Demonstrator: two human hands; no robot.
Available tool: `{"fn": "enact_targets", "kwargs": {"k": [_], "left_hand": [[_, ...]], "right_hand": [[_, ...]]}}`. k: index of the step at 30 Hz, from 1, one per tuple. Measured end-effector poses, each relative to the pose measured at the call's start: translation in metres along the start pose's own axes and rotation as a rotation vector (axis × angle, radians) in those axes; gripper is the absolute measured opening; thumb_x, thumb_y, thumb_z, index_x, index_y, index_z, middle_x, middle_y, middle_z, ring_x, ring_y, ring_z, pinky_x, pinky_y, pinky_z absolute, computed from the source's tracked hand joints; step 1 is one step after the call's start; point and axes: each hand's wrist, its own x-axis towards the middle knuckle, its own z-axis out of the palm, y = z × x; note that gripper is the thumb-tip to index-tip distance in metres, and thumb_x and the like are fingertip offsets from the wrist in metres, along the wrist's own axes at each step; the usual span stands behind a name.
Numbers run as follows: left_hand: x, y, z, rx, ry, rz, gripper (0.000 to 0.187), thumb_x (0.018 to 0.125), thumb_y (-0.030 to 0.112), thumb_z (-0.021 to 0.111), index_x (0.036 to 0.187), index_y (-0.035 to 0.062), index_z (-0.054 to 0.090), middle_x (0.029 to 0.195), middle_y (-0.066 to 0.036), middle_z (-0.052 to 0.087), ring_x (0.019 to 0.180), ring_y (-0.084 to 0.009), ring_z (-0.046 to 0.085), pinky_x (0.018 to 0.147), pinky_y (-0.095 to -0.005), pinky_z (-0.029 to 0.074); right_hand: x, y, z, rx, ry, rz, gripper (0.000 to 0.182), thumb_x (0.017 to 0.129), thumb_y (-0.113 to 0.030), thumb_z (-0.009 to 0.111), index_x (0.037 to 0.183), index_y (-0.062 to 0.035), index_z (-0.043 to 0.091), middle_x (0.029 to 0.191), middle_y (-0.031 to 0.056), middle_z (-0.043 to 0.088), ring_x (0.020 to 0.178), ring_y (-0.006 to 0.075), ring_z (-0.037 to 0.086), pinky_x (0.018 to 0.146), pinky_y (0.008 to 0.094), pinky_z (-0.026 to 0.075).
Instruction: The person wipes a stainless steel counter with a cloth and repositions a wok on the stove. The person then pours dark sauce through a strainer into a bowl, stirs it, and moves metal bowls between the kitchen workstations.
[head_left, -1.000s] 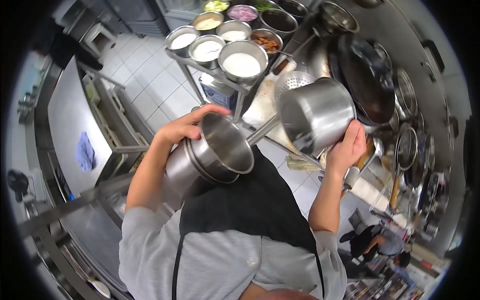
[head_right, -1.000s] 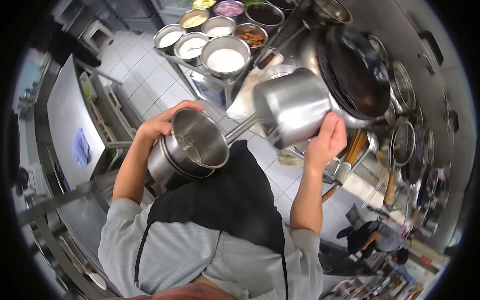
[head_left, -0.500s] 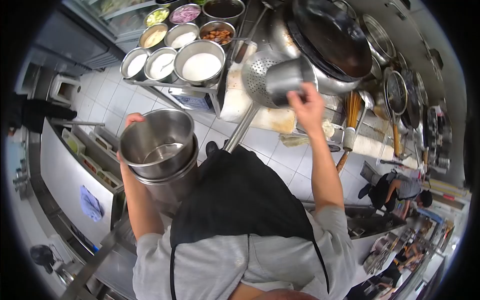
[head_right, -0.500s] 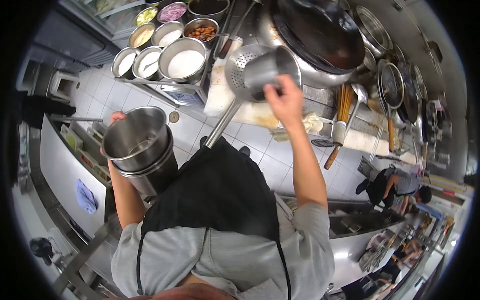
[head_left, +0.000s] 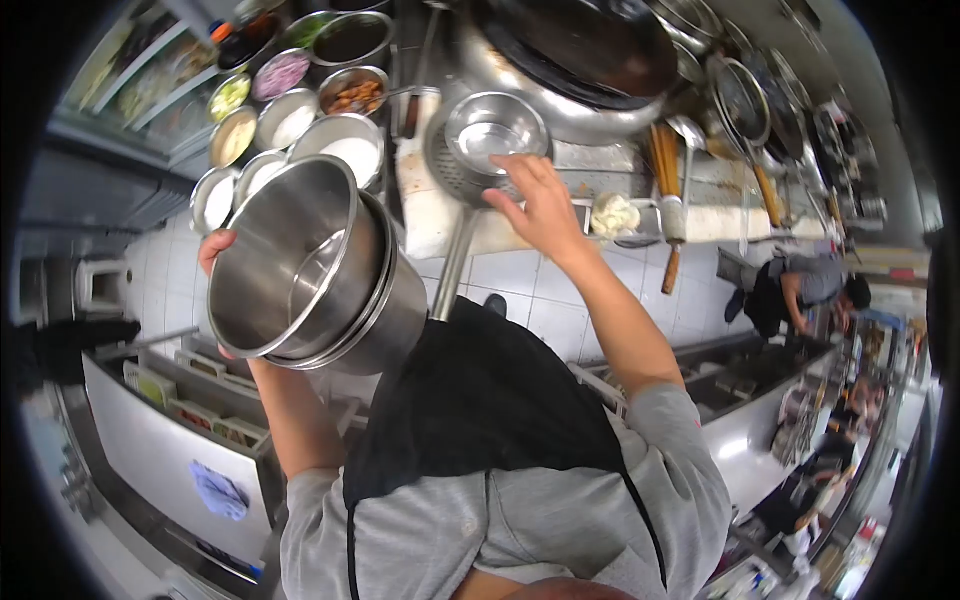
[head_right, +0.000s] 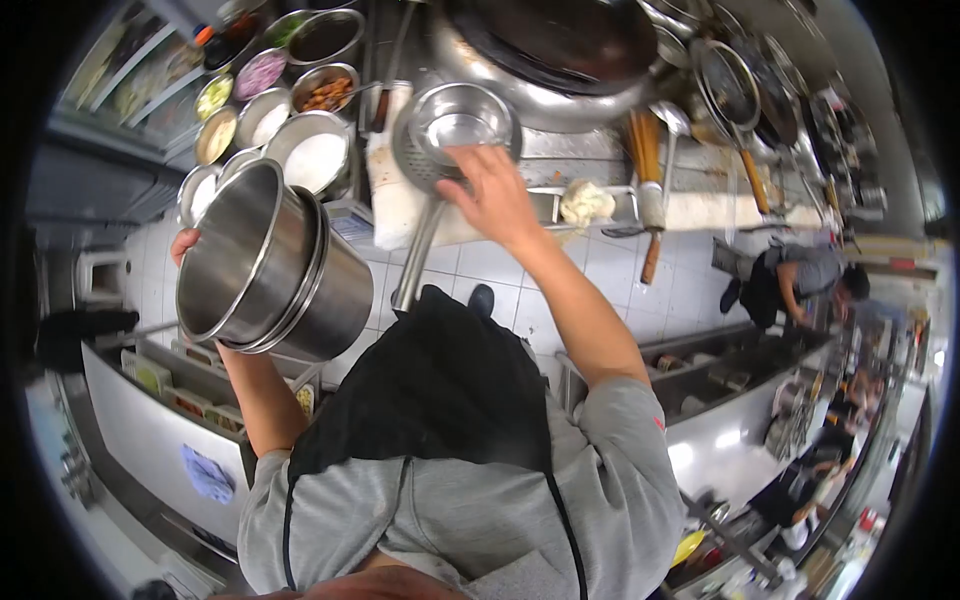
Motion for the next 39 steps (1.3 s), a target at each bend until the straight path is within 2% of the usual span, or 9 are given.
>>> {"fn": "enact_targets", "kwargs": {"k": [5, 6, 10, 13, 19, 23, 26, 33, 39], "left_hand": [[0.03, -0.032, 0.071, 0.297, 0.048, -0.143, 0.074, 0.079, 0.038, 0.082, 0.133, 0.0114, 0.039, 0.134, -0.017, 0.052, 0.122, -0.0302, 0.057, 0.102, -0.0453, 0.052], [0.034, -0.042, 0.083, 0.331, -0.128, -0.109, 0.087, 0.068, 0.039, 0.09, 0.133, 0.0092, 0.041, 0.132, -0.014, 0.052, 0.121, -0.0281, 0.056, 0.101, -0.0425, 0.05], [0.038, -0.091, 0.137, 0.302, -0.609, -0.077, 0.121, 0.036, 0.046, 0.103, 0.133, 0.0021, 0.046, 0.128, -0.009, 0.048, 0.117, -0.0227, 0.052, 0.1, -0.0366, 0.043], [0.033, -0.12, 0.176, 0.274, -0.742, -0.2, 0.122, 0.041, 0.045, 0.102, 0.139, 0.0027, 0.042, 0.134, -0.011, 0.047, 0.126, -0.0252, 0.049, 0.108, -0.0391, 0.04], [-0.004, -0.148, 0.264, 0.118, -0.881, -0.459, 0.152, 0.051, 0.055, 0.095, 0.161, 0.0078, 0.001, 0.165, -0.02, 0.016, 0.149, -0.036, 0.027, 0.12, -0.0488, 0.024], [-0.023, -0.163, 0.26, 0.14, -1.039, -0.767, 0.108, 0.071, -0.001, 0.062, 0.162, 0.0131, 0.006, 0.158, -0.019, 0.033, 0.146, -0.034, 0.035, 0.117, -0.0468, 0.029], [-0.044, -0.17, 0.256, 0.29, -1.137, -0.875, 0.093, 0.077, -0.005, 0.061, 0.16, 0.0107, 0.023, 0.149, -0.019, 0.046, 0.139, -0.0286, 0.044, 0.113, -0.041, 0.034], [-0.06, -0.184, 0.198, 1.013, -1.431, -0.417, 0.051, 0.085, 0.018, 0.072, 0.133, 0.0034, 0.059, 0.138, -0.026, 0.054, 0.136, -0.0426, 0.044, 0.113, -0.0497, 0.035], [-0.061, -0.163, 0.142, 1.407, -1.199, -0.078, 0.063, 0.076, 0.014, 0.078, 0.135, 0.0073, 0.058, 0.157, -0.025, 0.031, 0.146, -0.0511, 0.022, 0.118, -0.0565, 0.028]], "right_hand": [[-0.05, -0.07, -0.069, 0.639, 0.064, 0.242, 0.108, 0.067, -0.044, 0.092, 0.153, -0.0092, 0.037, 0.143, 0.0149, 0.052, 0.122, 0.0308, 0.055, 0.086, 0.0387, 0.052], [-0.06, -0.071, -0.072, 0.558, 0.084, 0.173, 0.125, 0.059, -0.046, 0.096, 0.158, -0.0111, 0.026, 0.15, 0.0175, 0.044, 0.124, 0.033, 0.054, 0.086, 0.041, 0.052], [-0.096, -0.067, -0.086, 0.388, 0.241, 0.158, 0.104, 0.057, -0.039, 0.098, 0.142, -0.0105, 0.044, 0.137, 0.0158, 0.054, 0.115, 0.0311, 0.059, 0.084, 0.0377, 0.052], [-0.133, -0.059, -0.106, 0.322, 0.321, 0.28, 0.075, 0.058, -0.033, 0.099, 0.113, -0.0101, 0.054, 0.107, 0.0089, 0.063, 0.094, 0.0248, 0.064, 0.08, 0.0344, 0.051], [-0.211, -0.058, -0.146, 0.133, 0.55, 0.496, 0.071, 0.058, -0.032, 0.099, 0.108, -0.0079, 0.054, 0.1, 0.0083, 0.061, 0.086, 0.0232, 0.062, 0.077, 0.0332, 0.051], [-0.265, -0.047, -0.174, -0.07, 0.795, 0.676, 0.072, 0.055, -0.034, 0.1, 0.104, -0.0058, 0.055, 0.1, 0.0077, 0.06, 0.086, 0.0191, 0.06, 0.078, 0.0318, 0.051], [-0.308, -0.05, -0.21, -0.311, 0.931, 0.825, 0.073, 0.055, -0.034, 0.1, 0.102, -0.0035, 0.055, 0.099, 0.0064, 0.058, 0.086, 0.0168, 0.058, 0.078, 0.0312, 0.051], [-0.433, -0.061, -0.289, -0.905, 1.093, 1.27, 0.067, 0.065, -0.036, 0.094, 0.109, -0.0036, 0.054, 0.095, 0.0112, 0.063, 0.079, 0.0264, 0.063, 0.071, 0.0392, 0.052], [-0.583, -0.055, -0.315, -1.453, 0.517, 1.757, 0.09, 0.069, -0.068, 0.079, 0.129, -0.0046, 0.059, 0.125, 0.0181, 0.064, 0.106, 0.0391, 0.066, 0.082, 0.0484, 0.055]]}}
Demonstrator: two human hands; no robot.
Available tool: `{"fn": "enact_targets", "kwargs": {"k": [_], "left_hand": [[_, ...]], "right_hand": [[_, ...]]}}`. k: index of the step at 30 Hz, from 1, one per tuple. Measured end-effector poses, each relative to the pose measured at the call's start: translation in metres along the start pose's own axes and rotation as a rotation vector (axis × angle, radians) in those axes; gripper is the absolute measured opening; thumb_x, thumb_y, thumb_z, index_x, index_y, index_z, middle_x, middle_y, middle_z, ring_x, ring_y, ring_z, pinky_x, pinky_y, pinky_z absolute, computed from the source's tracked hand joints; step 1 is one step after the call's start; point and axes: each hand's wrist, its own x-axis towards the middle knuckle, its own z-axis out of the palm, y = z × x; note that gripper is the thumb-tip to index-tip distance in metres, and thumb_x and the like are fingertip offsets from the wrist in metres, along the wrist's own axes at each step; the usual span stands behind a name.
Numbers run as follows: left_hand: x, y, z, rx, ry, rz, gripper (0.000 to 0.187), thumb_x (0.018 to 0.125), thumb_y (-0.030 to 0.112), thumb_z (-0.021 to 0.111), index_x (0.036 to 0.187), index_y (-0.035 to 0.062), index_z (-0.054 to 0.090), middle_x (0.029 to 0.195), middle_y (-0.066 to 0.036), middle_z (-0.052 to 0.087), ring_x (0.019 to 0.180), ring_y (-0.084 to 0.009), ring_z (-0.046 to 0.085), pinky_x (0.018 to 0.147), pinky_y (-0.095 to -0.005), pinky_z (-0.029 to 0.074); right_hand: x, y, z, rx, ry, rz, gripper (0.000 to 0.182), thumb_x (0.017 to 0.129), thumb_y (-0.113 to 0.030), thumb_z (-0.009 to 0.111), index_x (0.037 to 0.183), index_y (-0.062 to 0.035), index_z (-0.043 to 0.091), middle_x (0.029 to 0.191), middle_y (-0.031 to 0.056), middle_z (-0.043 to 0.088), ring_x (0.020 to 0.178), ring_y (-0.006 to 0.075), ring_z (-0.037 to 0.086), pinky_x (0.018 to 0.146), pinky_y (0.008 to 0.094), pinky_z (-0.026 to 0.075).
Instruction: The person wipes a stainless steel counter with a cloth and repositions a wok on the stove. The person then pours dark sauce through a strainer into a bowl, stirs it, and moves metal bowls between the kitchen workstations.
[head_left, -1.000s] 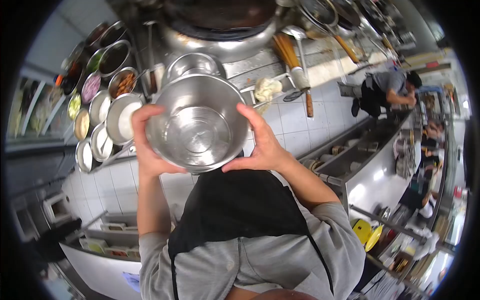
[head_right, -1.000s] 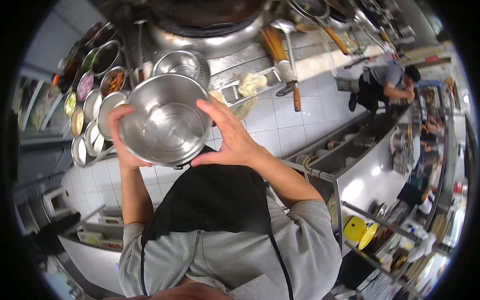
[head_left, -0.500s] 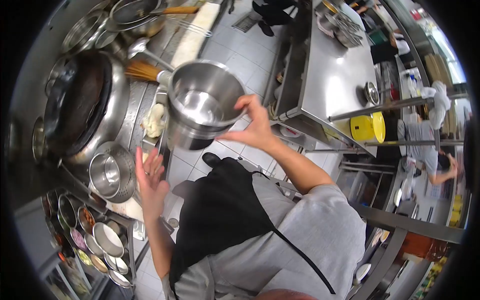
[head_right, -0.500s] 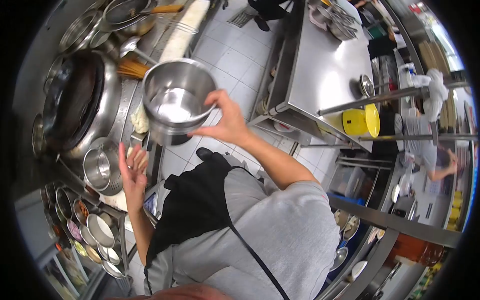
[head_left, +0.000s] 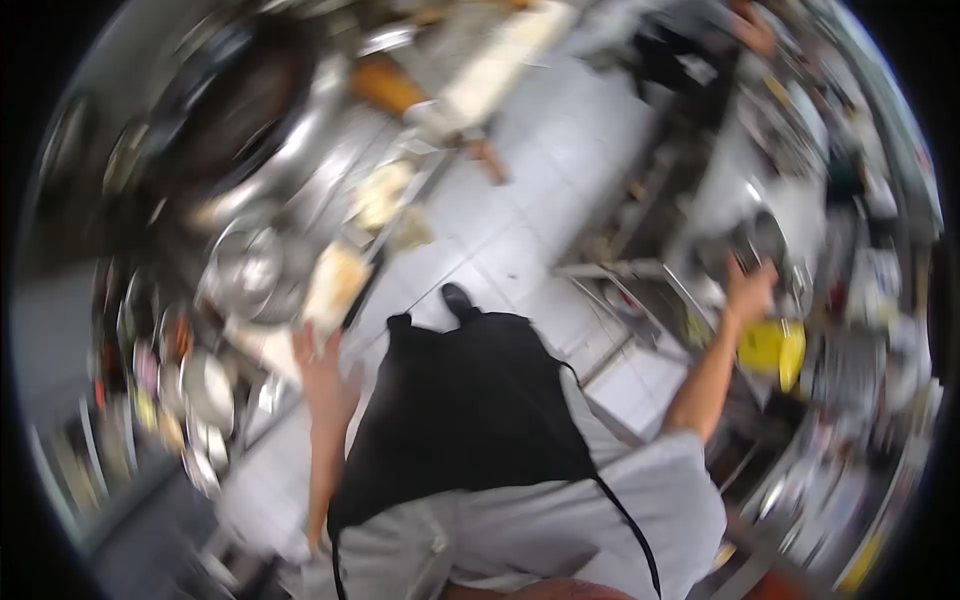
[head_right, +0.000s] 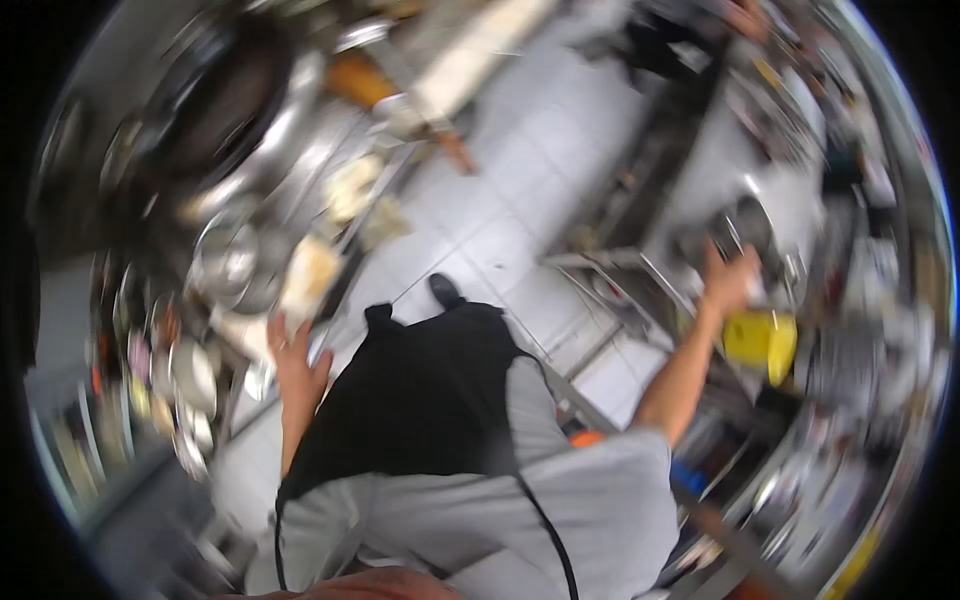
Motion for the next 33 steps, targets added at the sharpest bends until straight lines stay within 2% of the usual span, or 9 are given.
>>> {"fn": "enact_targets", "kwargs": {"k": [1, 6, 13, 17, 19, 21, 28, 30, 33], "left_hand": [[-0.005, 0.004, -0.008, -0.006, 0.013, -0.063, 0.067, 0.073, 0.012, 0.08, 0.136, 0.0077, 0.057, 0.157, -0.025, 0.031, 0.145, -0.0517, 0.024, 0.117, -0.0564, 0.029], [-0.041, -0.012, -0.012, 0.053, -0.023, -0.39, 0.079, 0.08, 0.005, 0.067, 0.152, 0.0101, 0.034, 0.14, -0.03, 0.043, 0.12, -0.05, 0.05, 0.098, -0.0543, 0.047], [-0.076, -0.041, -0.016, 0.103, 0.075, -0.599, 0.075, 0.088, 0.011, 0.062, 0.156, 0.0168, 0.032, 0.1, -0.025, 0.065, 0.074, -0.0439, 0.067, 0.068, -0.0529, 0.055], [-0.078, -0.054, -0.032, 0.143, 0.077, -0.652, 0.073, 0.087, 0.011, 0.063, 0.154, 0.026, 0.038, 0.099, -0.02, 0.065, 0.074, -0.0405, 0.068, 0.067, -0.0509, 0.056], [-0.08, -0.062, -0.035, 0.163, 0.096, -0.651, 0.073, 0.085, 0.011, 0.064, 0.152, 0.0274, 0.041, 0.1, -0.018, 0.066, 0.077, -0.039, 0.068, 0.069, -0.0487, 0.057], [-0.083, -0.071, -0.034, 0.176, 0.122, -0.615, 0.073, 0.084, 0.011, 0.065, 0.152, 0.0268, 0.042, 0.1, -0.018, 0.067, 0.078, -0.0381, 0.069, 0.07, -0.0474, 0.057], [-0.086, -0.055, -0.055, 0.223, 0.231, -0.598, 0.05, 0.086, 0.019, 0.072, 0.135, 0.0134, 0.059, 0.107, -0.016, 0.067, 0.101, -0.0351, 0.066, 0.083, -0.0463, 0.054], [-0.084, -0.044, -0.089, -0.004, 0.248, -0.57, 0.041, 0.086, 0.019, 0.071, 0.125, 0.0091, 0.064, 0.104, -0.014, 0.067, 0.096, -0.0341, 0.067, 0.08, -0.0449, 0.054], [-0.078, -0.043, -0.16, -0.312, 0.328, -0.506, 0.018, 0.086, 0.012, 0.071, 0.101, 0.0018, 0.071, 0.096, -0.014, 0.069, 0.084, -0.032, 0.067, 0.074, -0.0405, 0.054]], "right_hand": [[0.001, 0.027, 0.027, -0.114, 0.003, -0.011, 0.091, 0.07, -0.071, 0.076, 0.129, -0.004, 0.06, 0.118, 0.0202, 0.067, 0.09, 0.0404, 0.07, 0.073, 0.0472, 0.058], [0.02, 0.027, -0.008, -0.334, -0.435, 0.137, 0.08, 0.074, -0.062, 0.078, 0.123, -0.0049, 0.05, 0.117, 0.0244, 0.069, 0.107, 0.0423, 0.068, 0.091, 0.0532, 0.056], [0.086, -0.128, -0.035, -0.005, -0.288, -0.261, 0.077, 0.085, -0.069, 0.063, 0.13, -0.0065, 0.062, 0.117, 0.0192, 0.07, 0.104, 0.0431, 0.066, 0.087, 0.0526, 0.051], [0.071, -0.271, -0.086, 0.397, -0.514, -0.515, 0.07, 0.086, -0.064, 0.066, 0.125, -0.0059, 0.066, 0.115, 0.0213, 0.07, 0.103, 0.0409, 0.067, 0.086, 0.0471, 0.051], [0.063, -0.333, -0.09, 0.468, -0.649, -0.721, 0.059, 0.09, -0.051, 0.07, 0.125, -0.0042, 0.065, 0.093, 0.0201, 0.071, 0.083, 0.0353, 0.068, 0.077, 0.0433, 0.051], [0.035, -0.39, -0.108, 0.711, -0.815, -0.909, 0.048, 0.091, -0.035, 0.072, 0.127, -0.0036, 0.064, 0.068, 0.0064, 0.063, 0.056, 0.0124, 0.059, 0.048, 0.0282, 0.047], [-0.117, -0.537, -0.224, 1.01, -1.055, -1.668, 0.036, 0.092, -0.026, 0.071, 0.114, 0.0028, 0.069, 0.068, 0.0066, 0.066, 0.058, 0.0106, 0.058, 0.055, 0.0272, 0.047], [-0.158, -0.559, -0.267, 1.102, -1.186, -1.712, 0.034, 0.089, -0.028, 0.072, 0.109, -0.0004, 0.072, 0.08, 0.0192, 0.072, 0.067, 0.0271, 0.069, 0.065, 0.0352, 0.052], [-0.22, -0.607, -0.293, 1.166, -1.249, -1.81, 0.031, 0.093, -0.024, 0.069, 0.109, 0.0033, 0.071, 0.074, 0.0071, 0.069, 0.062, 0.0114, 0.061, 0.059, 0.0278, 0.049]]}}
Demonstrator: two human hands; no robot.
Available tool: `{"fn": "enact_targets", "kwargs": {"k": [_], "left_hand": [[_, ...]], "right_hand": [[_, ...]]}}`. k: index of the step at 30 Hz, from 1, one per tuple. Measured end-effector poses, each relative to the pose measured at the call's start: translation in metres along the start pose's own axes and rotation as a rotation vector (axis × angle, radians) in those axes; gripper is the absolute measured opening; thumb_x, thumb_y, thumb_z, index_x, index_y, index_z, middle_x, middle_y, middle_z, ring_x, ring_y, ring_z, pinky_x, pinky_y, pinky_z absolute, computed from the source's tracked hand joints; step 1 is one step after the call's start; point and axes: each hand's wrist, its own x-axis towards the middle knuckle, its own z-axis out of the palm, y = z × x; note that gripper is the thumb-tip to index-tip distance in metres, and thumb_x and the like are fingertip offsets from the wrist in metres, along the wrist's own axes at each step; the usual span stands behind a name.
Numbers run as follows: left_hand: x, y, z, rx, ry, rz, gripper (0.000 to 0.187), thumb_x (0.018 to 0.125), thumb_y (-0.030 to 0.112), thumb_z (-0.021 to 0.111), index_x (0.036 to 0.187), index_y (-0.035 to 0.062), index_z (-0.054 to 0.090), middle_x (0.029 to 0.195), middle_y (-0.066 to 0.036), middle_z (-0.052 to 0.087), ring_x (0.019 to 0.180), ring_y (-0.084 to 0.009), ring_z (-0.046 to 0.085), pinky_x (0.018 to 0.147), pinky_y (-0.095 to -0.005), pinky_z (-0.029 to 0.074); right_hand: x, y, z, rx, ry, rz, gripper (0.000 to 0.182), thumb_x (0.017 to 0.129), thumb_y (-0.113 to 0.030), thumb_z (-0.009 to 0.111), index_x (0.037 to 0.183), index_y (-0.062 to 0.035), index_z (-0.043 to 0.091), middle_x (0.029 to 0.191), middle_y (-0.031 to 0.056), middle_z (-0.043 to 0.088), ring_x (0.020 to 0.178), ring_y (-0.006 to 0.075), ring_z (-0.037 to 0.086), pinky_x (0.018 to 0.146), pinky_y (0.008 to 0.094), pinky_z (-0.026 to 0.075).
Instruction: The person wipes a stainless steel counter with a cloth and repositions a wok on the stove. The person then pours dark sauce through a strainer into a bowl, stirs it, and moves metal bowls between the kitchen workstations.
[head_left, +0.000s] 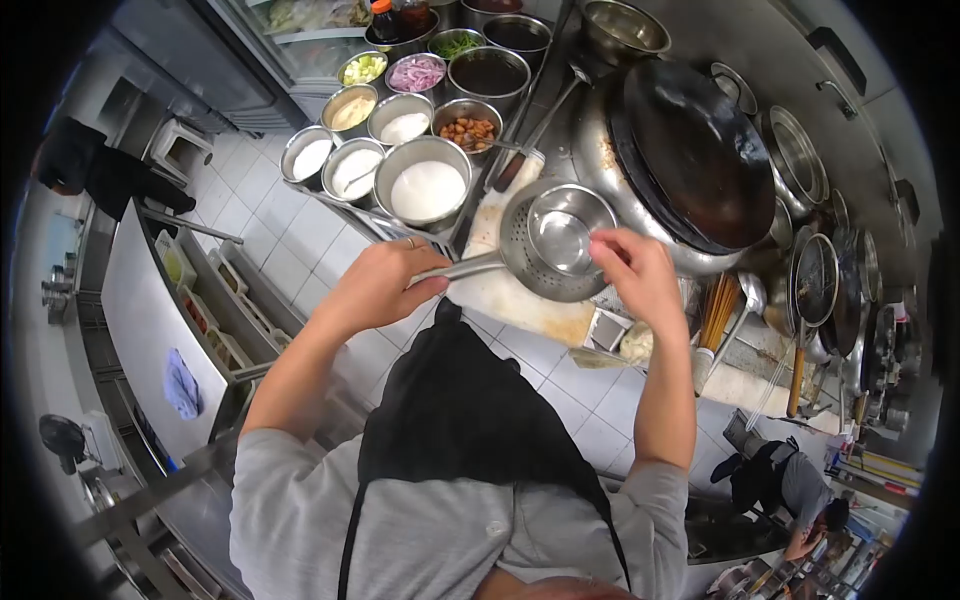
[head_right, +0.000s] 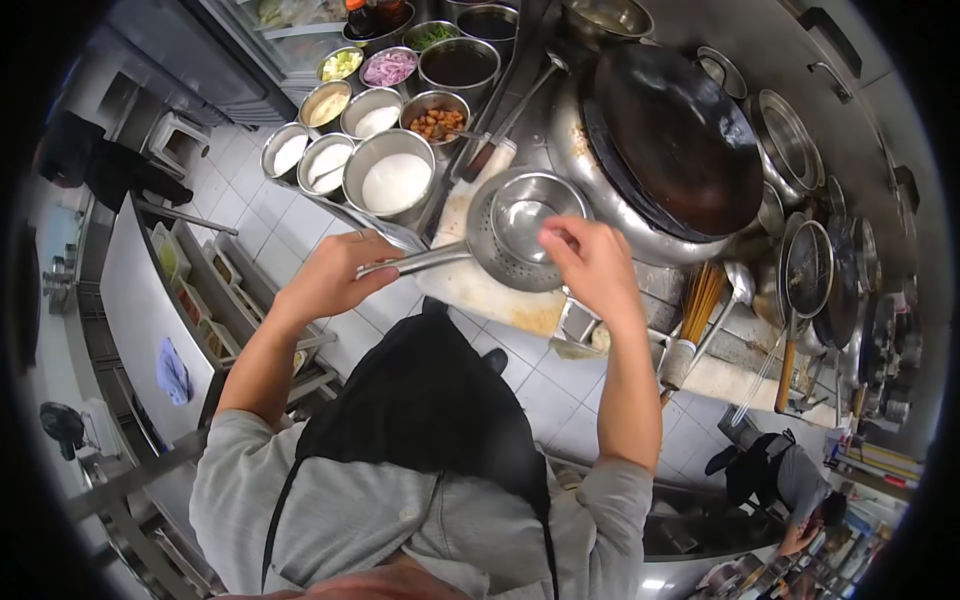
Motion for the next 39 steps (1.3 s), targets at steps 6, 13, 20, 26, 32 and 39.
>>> {"fn": "enact_targets", "kwargs": {"k": [6, 13, 20, 26, 32, 39], "left_hand": [[0.049, -0.062, -0.073, -0.392, 0.203, 0.057, 0.009, 0.088, 0.007, 0.071, 0.088, -0.0017, 0.07, 0.081, -0.009, 0.068, 0.071, -0.0204, 0.064, 0.063, -0.0339, 0.049], [0.088, -0.124, -0.089, -0.614, 0.206, 0.096, 0.021, 0.092, 0.006, 0.07, 0.074, -0.0027, 0.065, 0.074, -0.005, 0.064, 0.068, -0.0104, 0.055, 0.062, -0.0262, 0.042], [0.119, -0.103, -0.07, -0.833, 0.013, 0.204, 0.021, 0.092, 0.005, 0.07, 0.074, -0.0015, 0.062, 0.077, -0.006, 0.064, 0.068, -0.0103, 0.055, 0.062, -0.0256, 0.042], [0.116, -0.051, -0.042, -0.784, -0.072, 0.25, 0.019, 0.089, 0.004, 0.073, 0.074, -0.001, 0.063, 0.076, -0.005, 0.065, 0.07, -0.0118, 0.057, 0.065, -0.0268, 0.044], [0.082, -0.04, -0.03, -0.786, 0.029, 0.19, 0.022, 0.091, 0.008, 0.073, 0.074, -0.0005, 0.062, 0.076, -0.004, 0.064, 0.07, -0.0109, 0.055, 0.065, -0.0268, 0.043], [0.058, -0.03, -0.013, -0.793, 0.076, 0.145, 0.024, 0.092, 0.009, 0.071, 0.073, -0.0007, 0.061, 0.076, -0.004, 0.064, 0.07, -0.0101, 0.052, 0.065, -0.0274, 0.041]], "right_hand": [[0.094, -0.028, 0.047, -0.017, -0.061, 0.017, 0.03, 0.093, -0.022, 0.069, 0.11, 0.0026, 0.071, 0.08, 0.0073, 0.071, 0.064, 0.011, 0.062, 0.06, 0.0274, 0.05], [0.042, -0.018, 0.036, 0.244, 0.179, 0.28, 0.026, 0.096, -0.019, 0.067, 0.112, 0.0004, 0.072, 0.078, 0.0025, 0.069, 0.068, 0.0073, 0.059, 0.06, 0.0257, 0.048], [-0.035, 0.013, 0.037, -0.184, 0.305, 0.504, 0.036, 0.087, -0.017, 0.074, 0.123, -0.0093, 0.07, 0.103, 0.0176, 0.072, 0.081, 0.0226, 0.07, 0.074, 0.0341, 0.058], [-0.013, 0.084, 0.11, -0.502, 0.404, 0.167, 0.046, 0.079, -0.032, 0.082, 0.117, -0.0101, 0.067, 0.107, 0.0185, 0.067, 0.092, 0.0334, 0.065, 0.08, 0.043, 0.054], [-0.039, 0.096, 0.064, 1.426, 0.401, 0.646, 0.074, 0.101, -0.064, 0.036, 0.139, -0.0007, 0.046, 0.104, 0.0242, 0.069, 0.088, 0.0318, 0.068, 0.07, 0.0373, 0.056], [-0.06, 0.091, 0.063, 1.782, 0.378, 0.483, 0.062, 0.104, -0.049, 0.031, 0.143, -0.0021, 0.046, 0.116, 0.0284, 0.066, 0.086, 0.038, 0.067, 0.071, 0.037, 0.056]]}}
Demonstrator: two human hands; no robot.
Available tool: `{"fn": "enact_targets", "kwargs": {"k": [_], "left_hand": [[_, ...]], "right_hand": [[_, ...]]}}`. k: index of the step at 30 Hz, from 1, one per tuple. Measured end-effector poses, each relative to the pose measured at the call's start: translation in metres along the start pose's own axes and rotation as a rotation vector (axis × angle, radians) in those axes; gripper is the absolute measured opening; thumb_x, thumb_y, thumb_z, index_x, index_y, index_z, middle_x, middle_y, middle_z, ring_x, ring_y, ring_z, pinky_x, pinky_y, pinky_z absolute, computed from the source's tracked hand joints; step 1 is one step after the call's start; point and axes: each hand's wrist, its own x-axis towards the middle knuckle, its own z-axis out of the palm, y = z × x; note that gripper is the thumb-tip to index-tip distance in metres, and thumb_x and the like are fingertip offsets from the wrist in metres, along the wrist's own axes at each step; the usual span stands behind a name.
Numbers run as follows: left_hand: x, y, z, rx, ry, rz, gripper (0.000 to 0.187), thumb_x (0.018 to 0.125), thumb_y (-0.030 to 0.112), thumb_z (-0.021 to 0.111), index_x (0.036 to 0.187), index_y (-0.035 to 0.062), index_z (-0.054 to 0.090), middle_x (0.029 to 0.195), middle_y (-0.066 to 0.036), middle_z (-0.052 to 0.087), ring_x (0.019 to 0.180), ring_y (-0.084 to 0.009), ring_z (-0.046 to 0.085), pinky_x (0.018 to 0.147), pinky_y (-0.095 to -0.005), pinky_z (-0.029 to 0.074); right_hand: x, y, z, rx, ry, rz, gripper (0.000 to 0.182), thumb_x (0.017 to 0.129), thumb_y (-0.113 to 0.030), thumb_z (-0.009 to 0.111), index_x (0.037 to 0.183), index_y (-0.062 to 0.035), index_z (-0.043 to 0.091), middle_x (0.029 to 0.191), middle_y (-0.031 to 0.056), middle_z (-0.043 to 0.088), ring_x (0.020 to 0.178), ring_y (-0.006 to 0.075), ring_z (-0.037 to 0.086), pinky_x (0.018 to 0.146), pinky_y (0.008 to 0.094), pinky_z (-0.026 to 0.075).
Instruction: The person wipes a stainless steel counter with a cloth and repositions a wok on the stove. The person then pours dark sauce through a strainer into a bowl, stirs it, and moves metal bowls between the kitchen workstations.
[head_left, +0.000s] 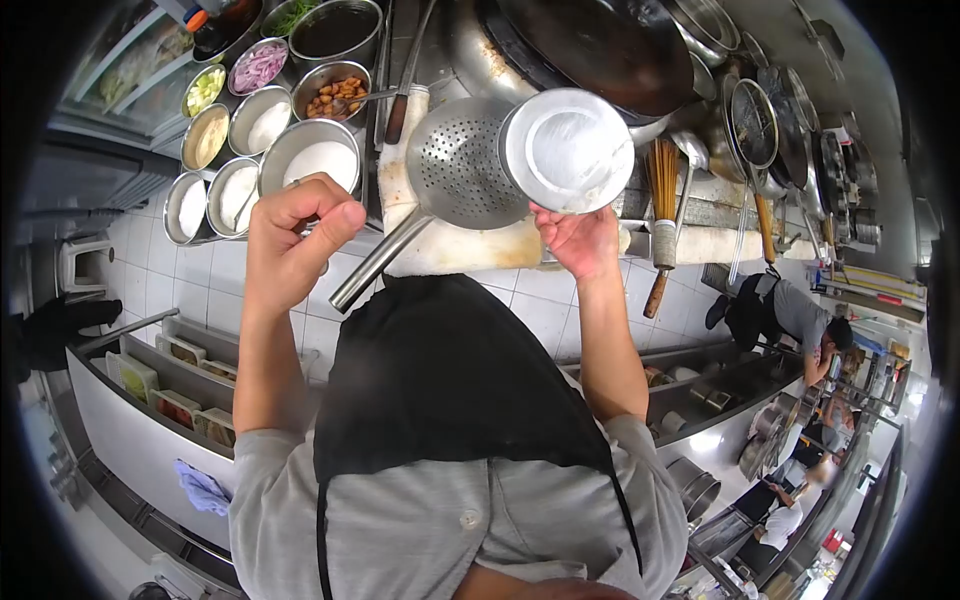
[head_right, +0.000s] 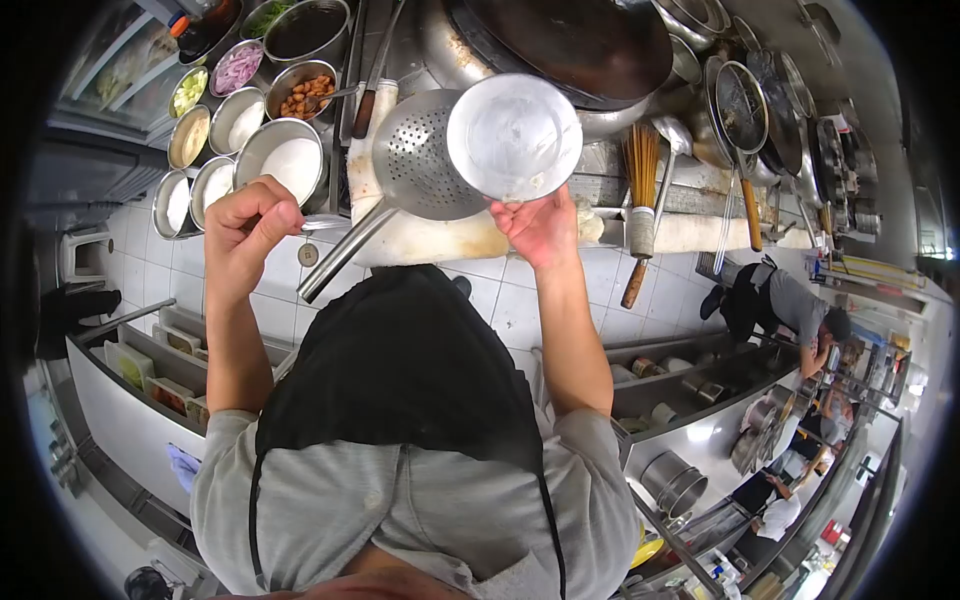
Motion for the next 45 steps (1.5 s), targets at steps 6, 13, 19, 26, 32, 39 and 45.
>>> {"fn": "enact_targets", "kwargs": {"k": [6, 13, 19, 26, 32, 39, 45], "left_hand": [[-0.001, -0.003, 0.004, 0.071, -0.002, 0.02, 0.023, 0.091, 0.01, 0.072, 0.073, -0.0017, 0.063, 0.075, -0.004, 0.064, 0.07, -0.0086, 0.053, 0.064, -0.0264, 0.041], [0.031, -0.033, -0.046, 0.075, 0.176, -0.136, 0.02, 0.094, 0.019, 0.071, 0.094, -0.0012, 0.07, 0.083, -0.003, 0.069, 0.076, -0.0084, 0.061, 0.072, -0.0247, 0.049], [0.081, -0.072, -0.118, 0.05, 0.302, -0.242, 0.028, 0.097, 0.015, 0.063, 0.117, -0.0043, 0.068, 0.096, -0.007, 0.072, 0.085, -0.011, 0.065, 0.08, -0.0263, 0.053], [0.183, -0.146, -0.152, -0.126, 0.474, -0.506, 0.041, 0.093, 0.006, 0.059, 0.131, -0.0107, 0.055, 0.111, -0.021, 0.068, 0.097, -0.0258, 0.069, 0.086, -0.0353, 0.058], [0.222, -0.17, -0.142, -0.048, 0.564, -0.547, 0.033, 0.089, -0.005, 0.055, 0.121, -0.0131, 0.06, 0.104, -0.021, 0.069, 0.086, -0.0269, 0.071, 0.074, -0.0348, 0.062], [0.233, -0.188, -0.141, -0.021, 0.736, -0.524, 0.035, 0.081, -0.012, 0.058, 0.116, -0.0119, 0.061, 0.101, -0.017, 0.066, 0.083, -0.0251, 0.069, 0.065, -0.0329, 0.062], [0.222, -0.162, -0.141, -0.203, 0.757, -0.394, 0.03, 0.079, -0.014, 0.057, 0.109, -0.0103, 0.06, 0.098, -0.016, 0.065, 0.081, -0.0232, 0.067, 0.066, -0.0318, 0.061]], "right_hand": [[0.001, 0.001, 0.0, -0.391, 0.086, -0.254, 0.059, 0.097, -0.054, 0.054, 0.127, -0.003, 0.058, 0.108, 0.0184, 0.069, 0.086, 0.0304, 0.067, 0.069, 0.0373, 0.055], [0.041, 0.031, 0.031, -1.922, 0.183, -0.805, 0.039, 0.073, -0.035, 0.087, 0.086, -0.0014, 0.072, 0.093, 0.0164, 0.067, 0.08, 0.0318, 0.066, 0.072, 0.0426, 0.053], [0.029, 0.0, 0.088, -2.222, 0.098, -0.425, 0.051, 0.08, -0.024, 0.079, 0.127, -0.0073, 0.067, 0.106, 0.0272, 0.07, 0.096, 0.0433, 0.069, 0.086, 0.048, 0.054], [0.164, 0.014, 0.188, -1.797, -0.152, -0.657, 0.029, 0.089, -0.025, 0.068, 0.106, -0.0021, 0.074, 0.084, 0.0172, 0.073, 0.074, 0.0245, 0.071, 0.07, 0.0342, 0.053], [0.328, 0.057, 0.223, -1.218, 0.094, -0.293, 0.022, 0.089, -0.003, 0.064, 0.108, 0.0058, 0.068, 0.087, 0.0147, 0.071, 0.069, 0.0219, 0.07, 0.06, 0.0328, 0.059], [0.367, 0.067, 0.241, -1.136, 0.242, -0.297, 0.018, 0.074, 0.011, 0.069, 0.088, 0.0036, 0.062, 0.079, 0.0125, 0.064, 0.06, 0.0211, 0.064, 0.048, 0.0356, 0.058], [0.342, 0.065, 0.261, -1.14, 0.108, -0.441, 0.014, 0.071, 0.009, 0.069, 0.082, 0.0033, 0.062, 0.075, 0.0099, 0.063, 0.058, 0.0191, 0.064, 0.047, 0.033, 0.057]]}}
